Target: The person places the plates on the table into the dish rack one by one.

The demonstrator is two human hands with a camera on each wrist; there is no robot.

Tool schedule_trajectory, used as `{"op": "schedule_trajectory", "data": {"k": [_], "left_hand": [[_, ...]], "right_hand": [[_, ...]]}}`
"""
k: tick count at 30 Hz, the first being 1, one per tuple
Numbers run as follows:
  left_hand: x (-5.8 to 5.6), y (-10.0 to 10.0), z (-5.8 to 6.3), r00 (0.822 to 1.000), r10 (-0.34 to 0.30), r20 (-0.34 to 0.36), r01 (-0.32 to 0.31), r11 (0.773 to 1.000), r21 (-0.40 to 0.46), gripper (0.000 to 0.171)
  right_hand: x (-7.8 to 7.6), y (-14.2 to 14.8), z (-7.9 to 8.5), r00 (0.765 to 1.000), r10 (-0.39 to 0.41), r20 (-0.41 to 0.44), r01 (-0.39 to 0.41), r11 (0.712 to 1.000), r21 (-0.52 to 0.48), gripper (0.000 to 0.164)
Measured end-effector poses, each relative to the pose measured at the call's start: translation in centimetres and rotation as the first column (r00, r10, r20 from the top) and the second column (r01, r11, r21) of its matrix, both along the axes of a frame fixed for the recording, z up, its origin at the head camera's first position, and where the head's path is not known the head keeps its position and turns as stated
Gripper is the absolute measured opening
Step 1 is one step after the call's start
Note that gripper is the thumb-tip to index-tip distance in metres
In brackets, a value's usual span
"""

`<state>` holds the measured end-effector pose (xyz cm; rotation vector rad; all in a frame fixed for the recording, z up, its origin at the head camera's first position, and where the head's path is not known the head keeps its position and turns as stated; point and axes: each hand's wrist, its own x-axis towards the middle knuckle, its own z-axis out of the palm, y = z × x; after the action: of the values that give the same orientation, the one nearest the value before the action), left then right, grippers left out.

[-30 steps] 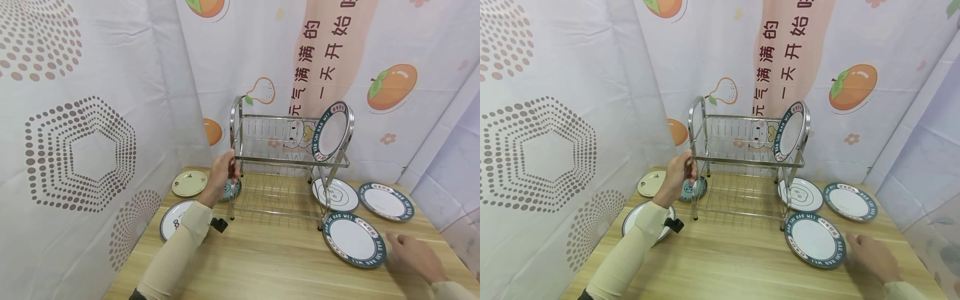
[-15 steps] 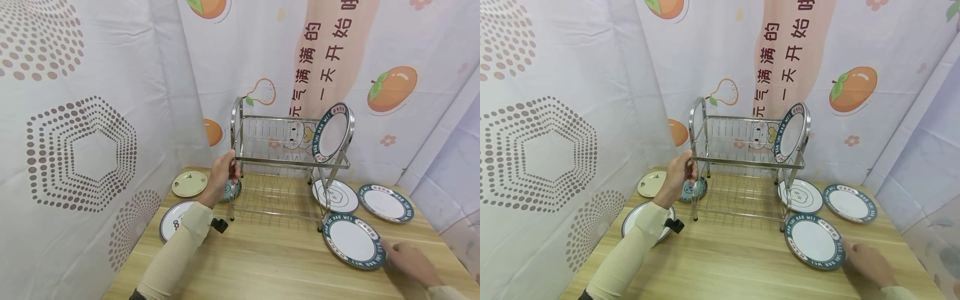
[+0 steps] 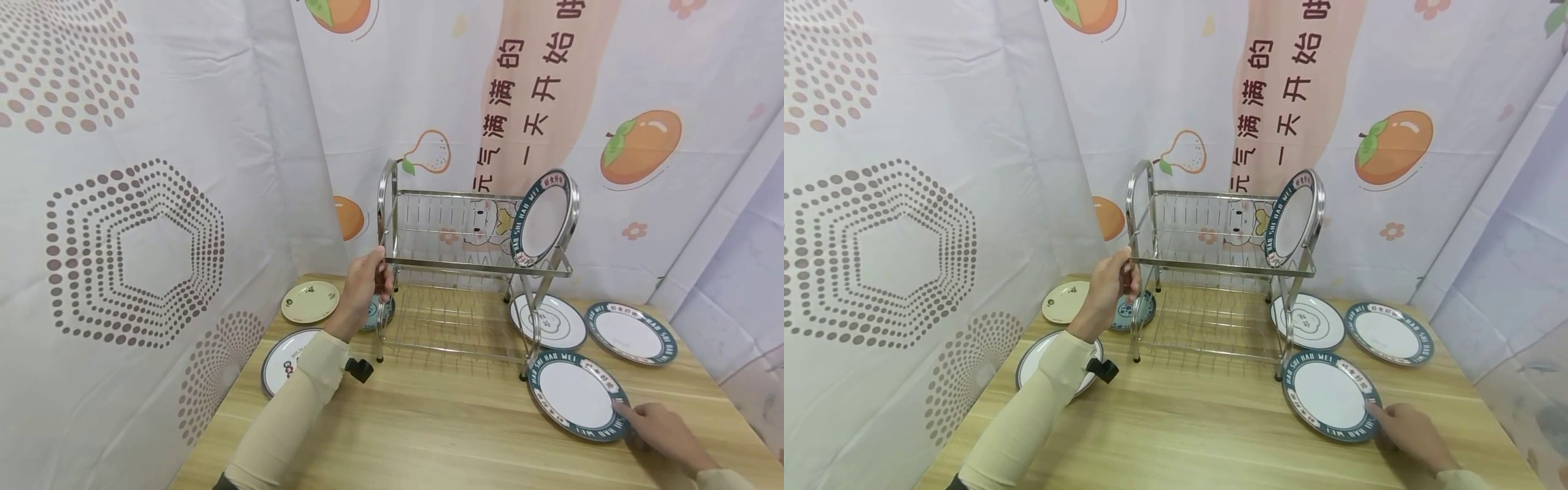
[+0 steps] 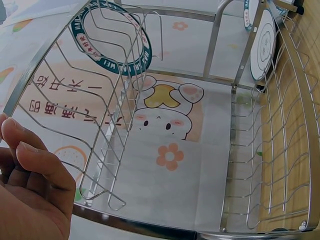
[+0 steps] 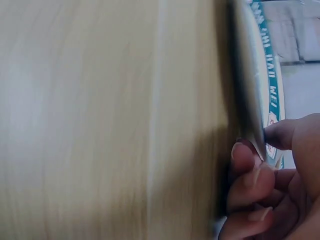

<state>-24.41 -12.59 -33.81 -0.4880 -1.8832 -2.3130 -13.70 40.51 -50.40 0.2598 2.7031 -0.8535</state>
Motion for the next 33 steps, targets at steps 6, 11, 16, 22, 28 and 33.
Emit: {"op": "schedule_trajectory", "data": {"k": [6, 11, 16, 22, 28, 33], "left_hand": [[0.0, 0.1, -0.1, 1.000, -0.003, -0.018, 0.003, 1.000, -0.011, 0.047], [-0.1, 0.1, -0.1, 1.000, 0.001, -0.025, -0.001, 1.000, -0.021, 0.046], [-0.1, 0.1, -0.1, 1.000, 0.004, -0.029, -0.005, 1.000, -0.022, 0.048], [0.0, 0.2, -0.1, 1.000, 0.006, -0.027, -0.007, 1.000, -0.022, 0.048], [-0.1, 0.3, 0.1, 1.000, 0.011, -0.018, -0.011, 1.000, -0.019, 0.047], [-0.2, 0.4, 0.3, 1.000, 0.010, -0.018, -0.010, 1.000, -0.010, 0.046]], "right_hand": [[0.0, 0.6, 0.0, 0.998, -0.010, 0.059, 0.024, 0.972, -0.232, 0.049], [-0.1, 1.3, 0.2, 0.993, 0.045, 0.112, -0.002, 0.934, -0.356, 0.046], [0.0, 1.6, 0.1, 0.986, 0.081, 0.143, -0.003, 0.879, -0.476, 0.044], [0.0, 2.2, 0.1, 0.982, 0.086, 0.168, 0.033, 0.798, -0.602, 0.043], [0.1, 3.2, -0.2, 0.985, 0.117, 0.124, 0.028, 0.609, -0.793, 0.045], [0.3, 3.2, -0.4, 0.996, 0.070, 0.047, -0.002, 0.580, -0.815, 0.052]]}}
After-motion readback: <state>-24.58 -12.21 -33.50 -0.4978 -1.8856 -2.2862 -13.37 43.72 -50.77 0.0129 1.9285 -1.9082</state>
